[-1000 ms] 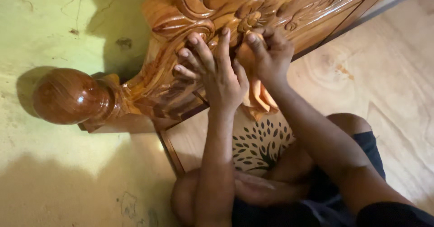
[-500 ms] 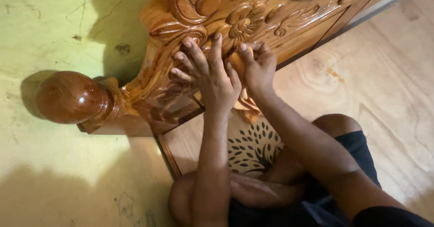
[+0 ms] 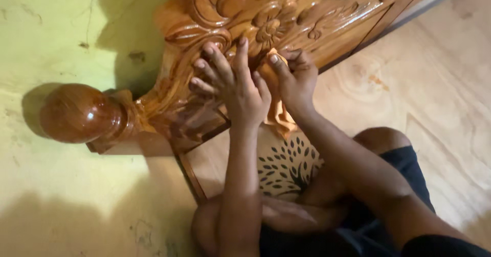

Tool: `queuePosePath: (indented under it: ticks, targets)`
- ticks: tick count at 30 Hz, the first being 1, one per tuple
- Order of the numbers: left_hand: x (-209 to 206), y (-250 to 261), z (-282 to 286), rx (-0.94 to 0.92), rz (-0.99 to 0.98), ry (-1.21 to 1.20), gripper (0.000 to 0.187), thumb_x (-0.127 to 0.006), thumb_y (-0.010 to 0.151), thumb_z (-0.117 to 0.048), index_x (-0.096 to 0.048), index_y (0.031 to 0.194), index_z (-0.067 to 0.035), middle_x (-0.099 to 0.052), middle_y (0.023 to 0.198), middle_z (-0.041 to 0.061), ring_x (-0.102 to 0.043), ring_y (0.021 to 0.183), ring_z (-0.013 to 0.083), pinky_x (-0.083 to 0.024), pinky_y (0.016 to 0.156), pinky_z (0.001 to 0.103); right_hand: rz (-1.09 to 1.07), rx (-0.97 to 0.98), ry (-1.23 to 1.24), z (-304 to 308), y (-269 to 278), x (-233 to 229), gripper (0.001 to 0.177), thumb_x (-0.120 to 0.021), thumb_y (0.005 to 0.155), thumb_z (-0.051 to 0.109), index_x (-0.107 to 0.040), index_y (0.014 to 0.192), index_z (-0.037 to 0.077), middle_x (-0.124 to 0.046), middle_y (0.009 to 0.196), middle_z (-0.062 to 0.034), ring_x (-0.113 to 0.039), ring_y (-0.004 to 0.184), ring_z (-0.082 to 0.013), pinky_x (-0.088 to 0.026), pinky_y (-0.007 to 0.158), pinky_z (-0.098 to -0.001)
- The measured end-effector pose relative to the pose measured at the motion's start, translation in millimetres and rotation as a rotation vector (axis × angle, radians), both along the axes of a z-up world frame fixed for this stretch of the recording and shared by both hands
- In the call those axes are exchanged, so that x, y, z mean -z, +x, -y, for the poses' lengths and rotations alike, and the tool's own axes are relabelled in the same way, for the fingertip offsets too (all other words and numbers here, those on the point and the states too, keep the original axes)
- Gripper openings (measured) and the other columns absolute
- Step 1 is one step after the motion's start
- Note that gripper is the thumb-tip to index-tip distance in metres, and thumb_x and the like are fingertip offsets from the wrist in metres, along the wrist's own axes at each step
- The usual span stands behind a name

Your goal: The person wipes a carved wooden headboard with an orange cloth. They sit on the floor and use the cloth to clean the intricate carvings and surfaces of the headboard.

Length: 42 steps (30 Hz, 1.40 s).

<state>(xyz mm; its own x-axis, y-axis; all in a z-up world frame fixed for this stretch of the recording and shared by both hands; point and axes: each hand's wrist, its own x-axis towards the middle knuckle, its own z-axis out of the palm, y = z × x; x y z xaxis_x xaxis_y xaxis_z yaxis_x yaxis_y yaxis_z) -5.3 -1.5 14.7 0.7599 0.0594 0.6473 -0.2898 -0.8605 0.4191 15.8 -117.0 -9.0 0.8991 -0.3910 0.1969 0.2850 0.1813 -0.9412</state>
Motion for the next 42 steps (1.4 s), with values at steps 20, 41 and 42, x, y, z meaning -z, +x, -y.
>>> queuePosePath:
  ticks: [20,41,42]
  targets:
    - [-2,1,-5,-0.126,0.341,-0.096,0.023,-0.058,0.098,-0.008,-0.080,0.105,-0.013,-0.046,0.161,0.013,-0.025,0.160,0.0280,-0.005,0.133,0.049,0.666,0.250,-1.171,15,20,-66,0.009,-0.081,0.091,0.010,-0.077,0.099,0.010,-0.073,0.079,-0.0055,-0.069,0.063,-0.0166,-0.054,0.055,-0.0316]
    - [-1,-3,-14,-0.079,0.323,-0.098,0.018,-0.060,0.096,-0.008,-0.077,0.097,-0.014,-0.044,0.161,0.016,-0.029,0.158,0.0290,-0.005,0.132,0.049,0.736,0.252,-1.201,16,24,-66,0.019,-0.086,0.095,0.011,-0.067,0.095,0.007,-0.069,0.076,-0.0027,-0.066,0.062,-0.0137,-0.052,0.056,-0.0299]
    - [1,-5,-17,-0.069,0.320,-0.101,0.019,-0.059,0.095,-0.008,-0.077,0.097,-0.013,-0.045,0.161,0.014,-0.030,0.159,0.0280,-0.005,0.132,0.049,0.712,0.215,-1.241,19,23,-63,0.021,-0.086,0.098,0.014,-0.067,0.097,0.007,-0.071,0.080,-0.0016,-0.067,0.065,-0.0120,-0.054,0.057,-0.0283]
